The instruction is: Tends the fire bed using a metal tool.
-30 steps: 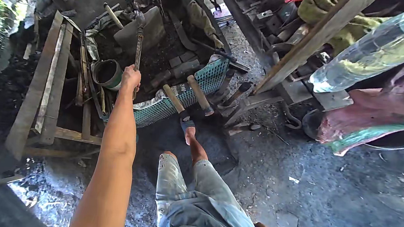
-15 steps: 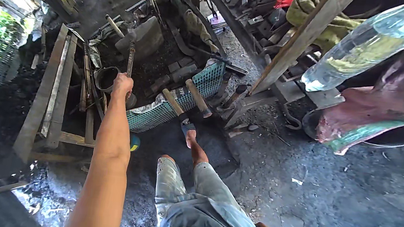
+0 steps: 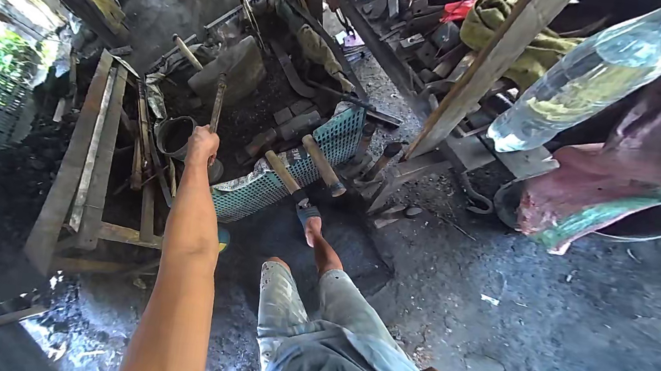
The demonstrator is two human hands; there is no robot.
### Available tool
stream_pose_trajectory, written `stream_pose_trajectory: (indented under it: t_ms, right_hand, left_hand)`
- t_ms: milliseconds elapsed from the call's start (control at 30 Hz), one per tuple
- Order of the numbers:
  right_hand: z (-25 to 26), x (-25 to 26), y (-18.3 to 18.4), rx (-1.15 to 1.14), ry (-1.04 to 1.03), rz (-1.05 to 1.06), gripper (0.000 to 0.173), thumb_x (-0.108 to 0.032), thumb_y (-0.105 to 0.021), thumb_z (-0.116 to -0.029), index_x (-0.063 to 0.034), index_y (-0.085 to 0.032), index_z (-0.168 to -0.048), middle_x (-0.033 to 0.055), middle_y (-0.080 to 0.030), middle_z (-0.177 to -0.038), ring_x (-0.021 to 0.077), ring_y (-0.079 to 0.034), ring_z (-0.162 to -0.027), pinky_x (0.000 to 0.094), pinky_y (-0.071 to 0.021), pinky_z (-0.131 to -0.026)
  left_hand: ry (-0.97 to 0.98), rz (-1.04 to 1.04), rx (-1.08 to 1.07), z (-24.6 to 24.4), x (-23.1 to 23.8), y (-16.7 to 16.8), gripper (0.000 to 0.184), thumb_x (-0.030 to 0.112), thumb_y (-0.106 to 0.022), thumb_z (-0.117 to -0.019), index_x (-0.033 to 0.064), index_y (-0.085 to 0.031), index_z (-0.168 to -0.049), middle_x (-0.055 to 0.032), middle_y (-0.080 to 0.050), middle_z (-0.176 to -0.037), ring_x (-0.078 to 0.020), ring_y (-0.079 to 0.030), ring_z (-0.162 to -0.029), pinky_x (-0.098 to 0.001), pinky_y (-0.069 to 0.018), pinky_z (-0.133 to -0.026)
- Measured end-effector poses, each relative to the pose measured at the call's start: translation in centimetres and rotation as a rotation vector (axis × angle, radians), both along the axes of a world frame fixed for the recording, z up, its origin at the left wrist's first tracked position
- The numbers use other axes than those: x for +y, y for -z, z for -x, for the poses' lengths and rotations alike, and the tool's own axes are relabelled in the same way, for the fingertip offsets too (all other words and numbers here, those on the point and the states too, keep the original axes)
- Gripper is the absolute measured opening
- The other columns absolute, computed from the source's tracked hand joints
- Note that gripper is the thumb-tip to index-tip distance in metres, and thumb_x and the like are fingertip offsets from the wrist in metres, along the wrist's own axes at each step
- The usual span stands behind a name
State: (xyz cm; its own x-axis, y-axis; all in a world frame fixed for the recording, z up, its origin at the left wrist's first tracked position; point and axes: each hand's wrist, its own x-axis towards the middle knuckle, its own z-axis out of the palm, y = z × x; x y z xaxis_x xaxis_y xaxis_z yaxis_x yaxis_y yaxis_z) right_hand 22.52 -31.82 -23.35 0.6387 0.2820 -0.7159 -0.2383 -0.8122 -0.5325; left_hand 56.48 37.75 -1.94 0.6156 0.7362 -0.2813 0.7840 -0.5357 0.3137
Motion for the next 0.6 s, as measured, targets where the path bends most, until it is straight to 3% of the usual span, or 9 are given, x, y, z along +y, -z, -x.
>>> stream_pose_trajectory:
  t_ms: [100,233,400,500,600]
  right_hand:
    - [0.0,-0.2,0.3,0.002,-0.007,-0.002,0.029,-0.039,-0.071,-0.0862,-0.0189,-0.074,-0.107,0.006,-0.077,-0.093,0.0271,-0.074,-0.088,0.0608,-0.0576,-0.079]
    - [-0.1,-0.3,0.4,0.01,-0.029,0.009,0.029,-0.04,-0.07,-0.0859,-0.0199,-0.075,-0.107,0.0055,-0.077,-0.094,0.0271,-0.074,-0.088,0.0612,-0.0578,-0.078]
    - [-0.5,0.0,0.0,0.031,-0.052,0.014,0.031,-0.042,-0.069,-0.0876,-0.0186,-0.074,-0.107,0.0064,-0.077,-0.095,0.0279,-0.074,-0.089,0.0609,-0.0573,-0.08]
    - [-0.6,0.0,-0.1,0.04,-0.044,0.024,0.032,-0.041,-0.069,-0.0876,-0.0176,-0.074,-0.109,0.0078,-0.077,-0.096,0.0295,-0.074,-0.09,0.0628,-0.0567,-0.079]
    - [-0.5,0.1,-0.1,0.037,-0.034,0.025,0.032,-0.041,-0.069,-0.0872,-0.0175,-0.074,-0.108,0.0067,-0.077,-0.095,0.0283,-0.074,-0.088,0.062,-0.0573,-0.079]
  left_hand:
    - [-0.066,-0.042,0.019,2.7,1.0,-0.5,0.037,0.024,-0.053,-0.0967,0.0144,-0.063,-0.131,-0.0156,-0.068,-0.089,-0.0251,-0.064,-0.062,-0.0462,-0.0566,-0.056]
    - [-0.11,-0.031,0.023,3.7,1.2,-1.7,0.039,0.022,-0.054,-0.0967,0.0152,-0.062,-0.134,-0.0135,-0.067,-0.087,-0.0207,-0.062,-0.057,-0.0404,-0.0556,-0.053]
    - [-0.073,-0.005,-0.015,0.9,-1.1,-0.8,0.036,0.03,-0.058,-0.097,0.0104,-0.063,-0.126,-0.0129,-0.067,-0.085,-0.0212,-0.064,-0.058,-0.041,-0.0571,-0.054]
    - [0.024,0.04,-0.035,-1.8,-2.4,0.3,0.043,0.029,-0.065,-0.0965,0.011,-0.06,-0.136,-0.0153,-0.067,-0.088,-0.0229,-0.064,-0.059,-0.0423,-0.058,-0.056]
    - [0.056,0.08,-0.035,-4.1,-3.6,0.8,0.043,0.026,-0.061,-0.0969,0.0153,-0.058,-0.138,-0.0127,-0.066,-0.085,-0.021,-0.062,-0.058,-0.0405,-0.0565,-0.053]
